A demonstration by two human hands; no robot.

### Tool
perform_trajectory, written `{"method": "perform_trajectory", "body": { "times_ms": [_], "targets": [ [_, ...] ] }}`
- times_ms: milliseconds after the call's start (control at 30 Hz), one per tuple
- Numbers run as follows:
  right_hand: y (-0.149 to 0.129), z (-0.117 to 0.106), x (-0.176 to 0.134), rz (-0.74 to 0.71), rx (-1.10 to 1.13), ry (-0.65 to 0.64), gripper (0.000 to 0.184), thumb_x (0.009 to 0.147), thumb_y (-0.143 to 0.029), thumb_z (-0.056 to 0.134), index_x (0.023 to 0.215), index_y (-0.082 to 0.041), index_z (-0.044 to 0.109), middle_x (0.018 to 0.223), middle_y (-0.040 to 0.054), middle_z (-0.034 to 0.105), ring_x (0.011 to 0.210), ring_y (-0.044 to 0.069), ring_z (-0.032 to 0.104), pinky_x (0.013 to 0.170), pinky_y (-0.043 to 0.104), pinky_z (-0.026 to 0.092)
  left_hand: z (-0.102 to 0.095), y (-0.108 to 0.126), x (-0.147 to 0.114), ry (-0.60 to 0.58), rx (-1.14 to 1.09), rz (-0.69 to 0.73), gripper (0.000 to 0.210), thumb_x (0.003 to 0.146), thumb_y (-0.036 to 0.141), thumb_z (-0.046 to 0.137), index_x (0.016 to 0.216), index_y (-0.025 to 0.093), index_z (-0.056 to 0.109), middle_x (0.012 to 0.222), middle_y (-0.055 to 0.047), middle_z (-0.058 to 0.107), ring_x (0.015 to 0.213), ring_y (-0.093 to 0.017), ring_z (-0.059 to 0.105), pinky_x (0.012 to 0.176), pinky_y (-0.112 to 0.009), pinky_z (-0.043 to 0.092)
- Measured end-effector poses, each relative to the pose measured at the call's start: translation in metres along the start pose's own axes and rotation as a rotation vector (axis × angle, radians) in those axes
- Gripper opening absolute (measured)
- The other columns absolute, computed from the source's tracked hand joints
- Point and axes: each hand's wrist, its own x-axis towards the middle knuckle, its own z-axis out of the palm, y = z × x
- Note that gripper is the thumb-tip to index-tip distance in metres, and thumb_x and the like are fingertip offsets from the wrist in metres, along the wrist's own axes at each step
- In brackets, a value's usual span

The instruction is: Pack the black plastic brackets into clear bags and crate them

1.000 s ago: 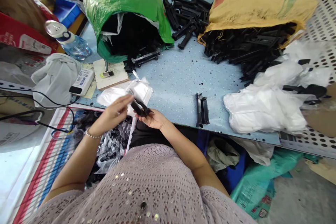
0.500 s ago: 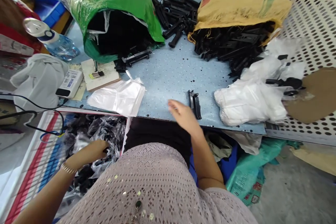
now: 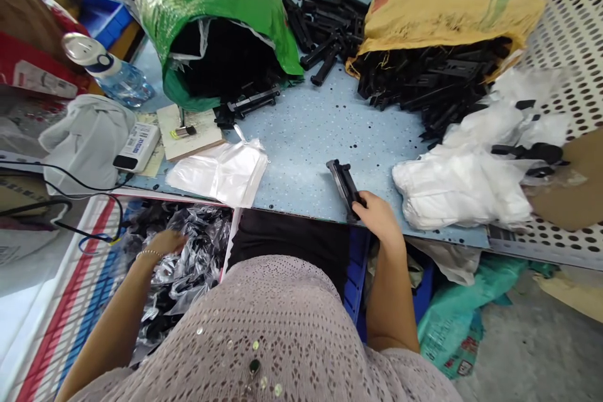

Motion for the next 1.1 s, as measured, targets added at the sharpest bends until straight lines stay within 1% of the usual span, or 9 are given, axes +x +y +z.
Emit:
{"method": "perform_trajectory", "body": {
  "times_ms": [67,167,233,300,600,700,833,967,1100],
  "targets": [
    [-0.019,0.011,0.004,-0.060,0.343,-0.023,0.030,0.085,-0.037,0.056,0.101,-0.018,0.072,0.092,0.0065,0.074,0.088,0.024,0.068,0.082,0.035,0.051,-0.012,0.033,0.007,0.213,-0.067,0.065,0.040,0.102,0.043,0.053,0.082,0.016,0.073,0.077,-0.004,0.071,0.081,-0.022,0.071,0.080,-0.033,0.053],
    [-0.056,0.038,0.013,-0.083,0.810,-0.155,0.039,0.079,-0.040,0.063,0.109,-0.017,0.072,0.095,0.0060,0.074,0.085,0.021,0.068,0.080,0.035,0.054,-0.023,0.104,0.018,0.680,-0.163,0.356,0.034,0.098,0.045,0.057,0.093,0.017,0.075,0.097,-0.010,0.075,0.093,-0.024,0.070,0.087,-0.033,0.052],
    [-0.080,0.059,0.020,-0.094,1.000,-0.256,0.038,0.076,-0.037,0.068,0.108,-0.017,0.073,0.093,0.0049,0.074,0.079,0.018,0.067,0.074,0.032,0.054,-0.028,0.144,0.030,0.774,-0.091,0.435,0.025,0.093,0.037,0.065,0.089,0.014,0.074,0.110,-0.017,0.072,0.103,-0.029,0.068,0.088,-0.037,0.053],
    [-0.101,0.075,0.027,-0.109,1.119,-0.334,0.035,0.075,-0.035,0.071,0.105,-0.017,0.074,0.089,0.0032,0.073,0.075,0.016,0.066,0.071,0.030,0.054,-0.033,0.163,0.045,0.744,-0.074,0.413,0.015,0.088,0.026,0.068,0.080,0.014,0.072,0.108,-0.019,0.070,0.099,-0.030,0.067,0.084,-0.037,0.053],
    [-0.174,0.102,0.051,-0.195,1.520,-0.669,0.024,0.080,-0.036,0.079,0.095,-0.017,0.075,0.100,0.0077,0.080,0.084,0.018,0.073,0.075,0.028,0.060,-0.051,0.127,0.076,0.469,-0.624,0.345,0.022,0.084,0.038,0.066,0.079,0.017,0.073,0.075,-0.002,0.070,0.074,-0.018,0.063,0.070,-0.029,0.049],
    [-0.196,0.119,0.062,-0.159,1.571,-0.748,0.020,0.084,-0.033,0.077,0.094,-0.016,0.074,0.101,0.0089,0.081,0.084,0.019,0.074,0.076,0.028,0.061,-0.052,0.127,0.073,0.497,-0.679,0.331,0.020,0.081,0.036,0.069,0.081,0.016,0.074,0.077,-0.004,0.073,0.074,-0.019,0.065,0.069,-0.029,0.051],
    [-0.209,0.140,0.072,-0.087,1.551,-0.724,0.014,0.086,-0.028,0.074,0.092,-0.015,0.074,0.093,0.0073,0.080,0.084,0.018,0.073,0.077,0.028,0.062,-0.062,0.127,0.051,0.758,-0.344,0.451,0.017,0.086,0.020,0.057,0.088,0.015,0.074,0.105,-0.013,0.077,0.094,-0.026,0.069,0.088,-0.040,0.057],
    [-0.199,0.142,0.063,-0.154,1.562,-0.698,0.018,0.083,-0.029,0.078,0.095,-0.017,0.073,0.091,0.0049,0.079,0.081,0.017,0.072,0.078,0.027,0.061,-0.081,0.124,0.038,0.815,0.102,0.483,0.041,0.091,0.009,0.039,0.107,0.010,0.077,0.126,-0.021,0.073,0.117,-0.037,0.065,0.104,-0.058,0.052],
    [-0.171,0.140,0.039,-0.212,1.504,-1.022,0.022,0.087,-0.036,0.074,0.099,-0.017,0.072,0.089,0.0065,0.078,0.070,0.016,0.070,0.066,0.026,0.060,-0.091,0.116,0.047,0.754,-0.040,0.565,0.054,0.088,0.008,0.043,0.136,0.012,0.067,0.141,-0.015,0.067,0.130,-0.030,0.063,0.114,-0.048,0.052]
  ]
}}
